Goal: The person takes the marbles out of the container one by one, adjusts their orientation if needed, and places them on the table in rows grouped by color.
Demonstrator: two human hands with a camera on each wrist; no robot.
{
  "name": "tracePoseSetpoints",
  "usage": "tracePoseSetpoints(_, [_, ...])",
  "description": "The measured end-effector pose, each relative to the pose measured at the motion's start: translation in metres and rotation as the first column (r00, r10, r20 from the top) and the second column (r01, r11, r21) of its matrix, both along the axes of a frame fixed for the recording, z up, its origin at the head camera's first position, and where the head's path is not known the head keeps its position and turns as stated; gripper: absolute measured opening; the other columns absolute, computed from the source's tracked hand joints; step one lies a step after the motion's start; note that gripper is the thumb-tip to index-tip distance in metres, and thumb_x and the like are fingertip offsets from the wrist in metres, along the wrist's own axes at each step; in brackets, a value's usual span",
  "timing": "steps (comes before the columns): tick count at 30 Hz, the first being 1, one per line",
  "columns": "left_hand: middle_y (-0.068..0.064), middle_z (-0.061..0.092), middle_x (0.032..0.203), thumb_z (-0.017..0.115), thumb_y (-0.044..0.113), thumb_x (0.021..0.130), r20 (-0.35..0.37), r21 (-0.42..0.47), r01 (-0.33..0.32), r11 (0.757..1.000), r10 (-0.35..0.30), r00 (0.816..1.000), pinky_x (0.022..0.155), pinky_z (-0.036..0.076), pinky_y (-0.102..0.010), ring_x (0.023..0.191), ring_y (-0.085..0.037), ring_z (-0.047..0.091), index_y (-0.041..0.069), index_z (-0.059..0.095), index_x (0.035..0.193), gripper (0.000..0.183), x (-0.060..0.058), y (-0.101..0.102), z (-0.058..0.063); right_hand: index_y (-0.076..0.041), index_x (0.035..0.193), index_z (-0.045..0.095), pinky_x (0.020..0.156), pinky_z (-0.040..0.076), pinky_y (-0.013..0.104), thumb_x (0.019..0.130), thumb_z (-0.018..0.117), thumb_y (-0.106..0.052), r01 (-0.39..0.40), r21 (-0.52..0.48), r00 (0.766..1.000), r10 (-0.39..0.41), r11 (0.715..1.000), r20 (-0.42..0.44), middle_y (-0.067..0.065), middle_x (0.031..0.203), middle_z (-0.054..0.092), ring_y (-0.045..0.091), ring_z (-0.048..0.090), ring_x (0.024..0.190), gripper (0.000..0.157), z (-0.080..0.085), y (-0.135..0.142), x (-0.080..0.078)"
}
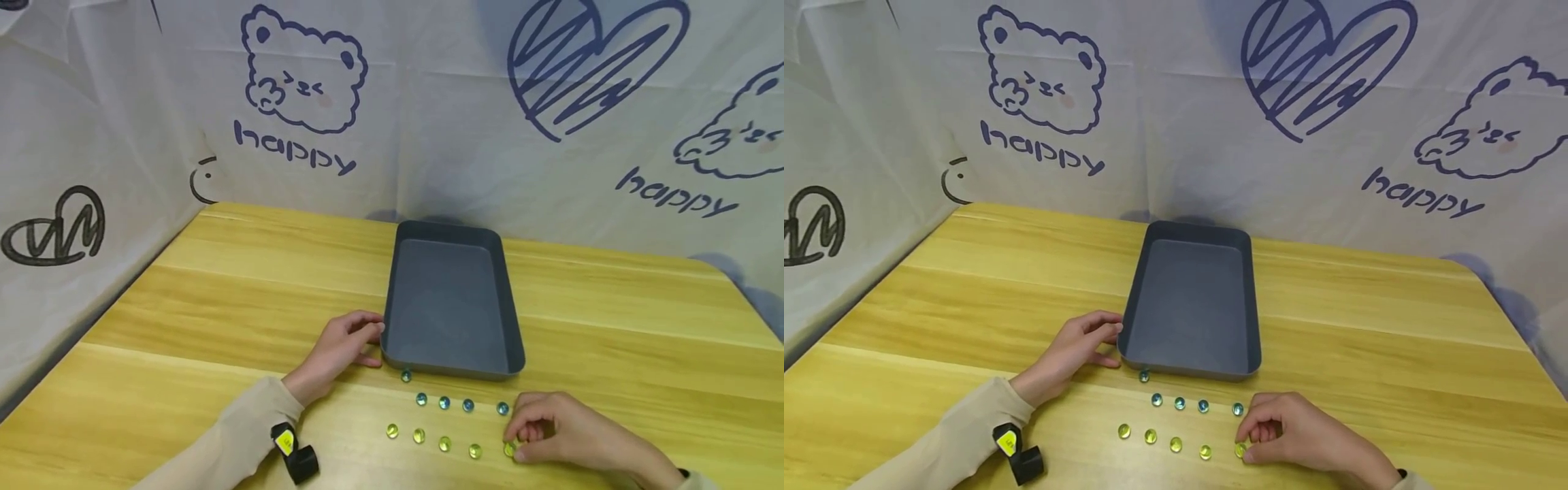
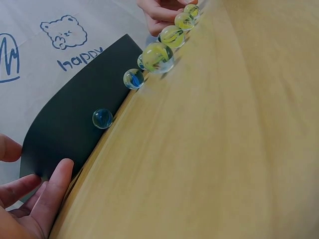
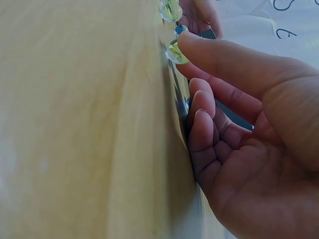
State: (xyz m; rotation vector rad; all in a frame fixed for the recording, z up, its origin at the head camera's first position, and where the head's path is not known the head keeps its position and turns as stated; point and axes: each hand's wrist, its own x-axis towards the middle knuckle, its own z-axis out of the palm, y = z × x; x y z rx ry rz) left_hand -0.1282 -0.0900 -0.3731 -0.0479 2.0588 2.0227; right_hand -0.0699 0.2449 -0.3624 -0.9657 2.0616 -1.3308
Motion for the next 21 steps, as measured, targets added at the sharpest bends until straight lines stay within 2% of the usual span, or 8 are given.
tracePoseSetpoints(21, [-0.017,0.063,0.106,0.054,0.009,0.095,-0.003,0.002,-0.002,1.000,0.002,1.000,0.065,0.061,-0.036,0.090,-0.022,0.063,-0.006,0.060,0.121,0.031,0.0000,0.0008,-0.0019,-0.011,0.098,0.075,0.059,0.054,0.023,0.087,0.072,-0.011,0.009,0.019,1.000,-0.009,1.000,-0.010,-0.004,0.087,0.062,0.004,0.054,0.073,0.011,-0.0013,0.0018,-0.0004])
